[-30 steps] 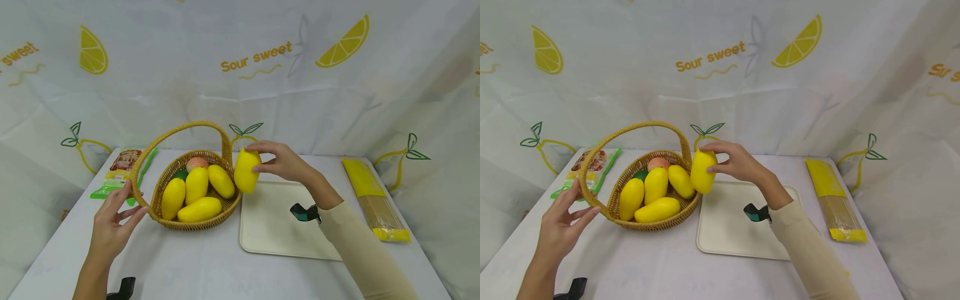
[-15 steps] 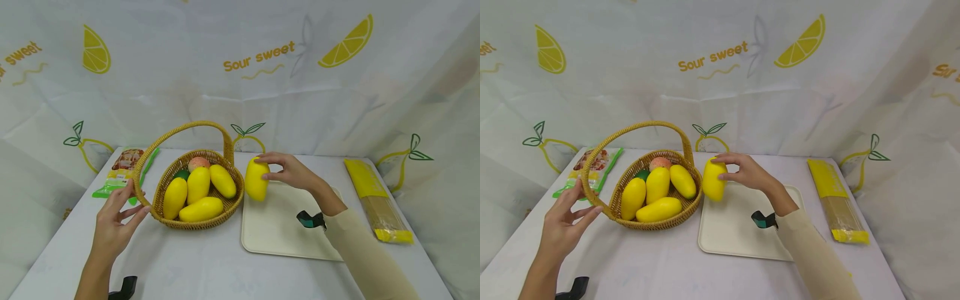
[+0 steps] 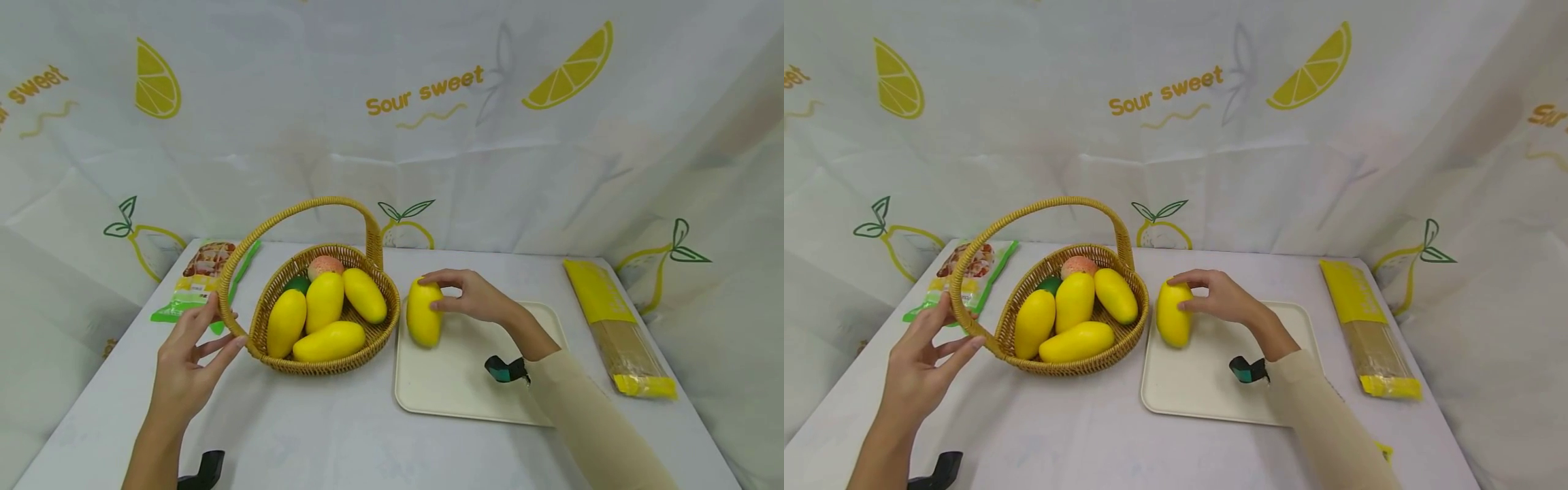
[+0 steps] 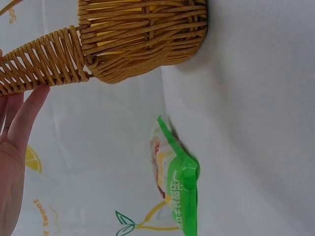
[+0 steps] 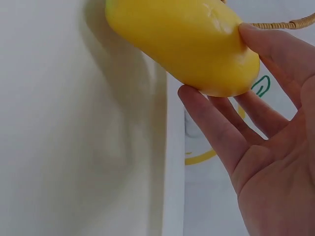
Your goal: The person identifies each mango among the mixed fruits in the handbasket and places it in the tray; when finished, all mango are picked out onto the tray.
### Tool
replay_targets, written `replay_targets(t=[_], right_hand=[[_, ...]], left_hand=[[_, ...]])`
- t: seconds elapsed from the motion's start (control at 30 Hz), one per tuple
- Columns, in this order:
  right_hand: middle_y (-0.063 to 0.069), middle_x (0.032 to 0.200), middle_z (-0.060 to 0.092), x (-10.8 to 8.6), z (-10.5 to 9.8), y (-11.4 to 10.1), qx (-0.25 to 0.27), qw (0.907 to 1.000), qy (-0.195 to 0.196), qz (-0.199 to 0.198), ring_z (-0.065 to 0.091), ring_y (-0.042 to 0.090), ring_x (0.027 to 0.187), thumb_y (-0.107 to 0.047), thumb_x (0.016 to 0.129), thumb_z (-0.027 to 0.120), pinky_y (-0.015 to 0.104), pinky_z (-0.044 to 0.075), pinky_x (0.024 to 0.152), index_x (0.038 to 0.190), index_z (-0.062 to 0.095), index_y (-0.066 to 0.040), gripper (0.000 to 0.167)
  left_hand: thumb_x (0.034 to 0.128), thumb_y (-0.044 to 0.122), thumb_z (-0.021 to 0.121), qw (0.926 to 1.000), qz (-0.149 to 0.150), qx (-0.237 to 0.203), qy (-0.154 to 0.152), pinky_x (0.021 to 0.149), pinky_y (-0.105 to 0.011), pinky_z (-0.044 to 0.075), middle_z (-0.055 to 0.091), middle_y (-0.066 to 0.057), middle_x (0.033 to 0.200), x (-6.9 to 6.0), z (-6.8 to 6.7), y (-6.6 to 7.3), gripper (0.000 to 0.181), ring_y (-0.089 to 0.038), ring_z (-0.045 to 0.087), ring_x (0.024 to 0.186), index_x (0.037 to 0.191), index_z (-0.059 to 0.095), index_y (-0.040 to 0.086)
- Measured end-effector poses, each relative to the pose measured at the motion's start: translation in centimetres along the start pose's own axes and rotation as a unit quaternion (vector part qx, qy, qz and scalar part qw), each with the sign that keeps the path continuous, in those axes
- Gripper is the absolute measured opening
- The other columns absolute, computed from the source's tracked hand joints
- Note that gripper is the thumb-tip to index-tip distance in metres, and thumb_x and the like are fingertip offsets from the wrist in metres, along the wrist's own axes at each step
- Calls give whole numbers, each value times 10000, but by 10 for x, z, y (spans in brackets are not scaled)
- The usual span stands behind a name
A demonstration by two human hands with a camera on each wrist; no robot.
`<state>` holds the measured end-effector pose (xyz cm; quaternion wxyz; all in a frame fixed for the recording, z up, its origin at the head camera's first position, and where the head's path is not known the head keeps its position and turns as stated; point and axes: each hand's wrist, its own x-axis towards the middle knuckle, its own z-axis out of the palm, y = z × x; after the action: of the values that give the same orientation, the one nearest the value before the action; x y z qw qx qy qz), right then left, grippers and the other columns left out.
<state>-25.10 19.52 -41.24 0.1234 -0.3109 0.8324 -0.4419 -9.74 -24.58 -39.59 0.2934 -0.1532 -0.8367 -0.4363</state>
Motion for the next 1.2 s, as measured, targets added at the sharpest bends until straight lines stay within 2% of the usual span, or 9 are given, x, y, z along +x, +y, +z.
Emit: replay_targets(t=[0.23, 0.4, 0.6, 0.73, 0.9, 1.03, 1.2], right_hand=[[119, 1428, 633, 2, 5, 4, 55, 9998, -90, 163, 568, 341, 1341, -132, 909, 761, 555, 428, 1211, 1348, 653, -82, 454], [92, 1445, 623, 4, 7, 3, 17, 9991, -144, 392, 557, 355, 1357, -212, 862, 823, 569, 408, 1223, 1361, 642, -117, 539], [114, 1486, 575, 6, 10, 3, 1, 9981, -261, 566, 527, 402, 1377, -225, 807, 879, 566, 471, 1173, 1395, 603, -112, 660], [156, 1502, 519, 6, 10, 4, -8, 9982, -255, 542, 505, 430, 1380, -218, 828, 864, 576, 502, 1138, 1409, 587, -86, 658], [178, 1487, 488, 5, 9, 6, -149, 9979, -260, 566, 498, 442, 1379, -241, 850, 845, 622, 429, 1186, 1424, 577, -80, 654], [178, 1494, 483, 4, 9, 9, -156, 9973, -323, 646, 491, 437, 1387, -249, 863, 832, 619, 418, 1197, 1449, 556, -79, 669], [182, 1502, 490, 4, 10, 11, -111, 9978, -351, 549, 485, 428, 1394, -229, 878, 816, 616, 415, 1200, 1469, 533, -64, 676]], left_hand=[[735, -262, 739, 10000, -11, 6, 4, 861, -39, 538, 489, 288, 1253, 0, 0, 0, 917, 82, 541, 1163, 1537, 419, 47], [728, -267, 741, 10000, -10, 2, 33, 862, -37, 536, 499, 281, 1243, 0, 0, 1, 926, 79, 544, 1159, 1537, 421, 52], [698, -299, 730, 9994, 115, -311, 89, 874, -33, 531, 538, 182, 1251, -1, 2, -2, 939, 30, 565, 1164, 1526, 424, 21], [685, -308, 730, 9993, 126, -342, 83, 874, -34, 532, 540, 179, 1252, -1, 3, -4, 951, 33, 572, 1176, 1525, 424, 17], [680, -312, 731, 9994, 144, -307, 97, 875, -26, 526, 536, 180, 1252, -1, 3, -5, 954, 36, 565, 1176, 1523, 427, 15], [684, -313, 727, 9993, 133, -341, 94, 875, -26, 526, 538, 174, 1249, -1, 4, -4, 953, 33, 566, 1178, 1525, 427, 21], [696, -301, 733, 9997, 83, -203, 68, 871, -32, 531, 525, 214, 1256, -1, 2, -2, 946, 50, 558, 1173, 1528, 427, 30]])
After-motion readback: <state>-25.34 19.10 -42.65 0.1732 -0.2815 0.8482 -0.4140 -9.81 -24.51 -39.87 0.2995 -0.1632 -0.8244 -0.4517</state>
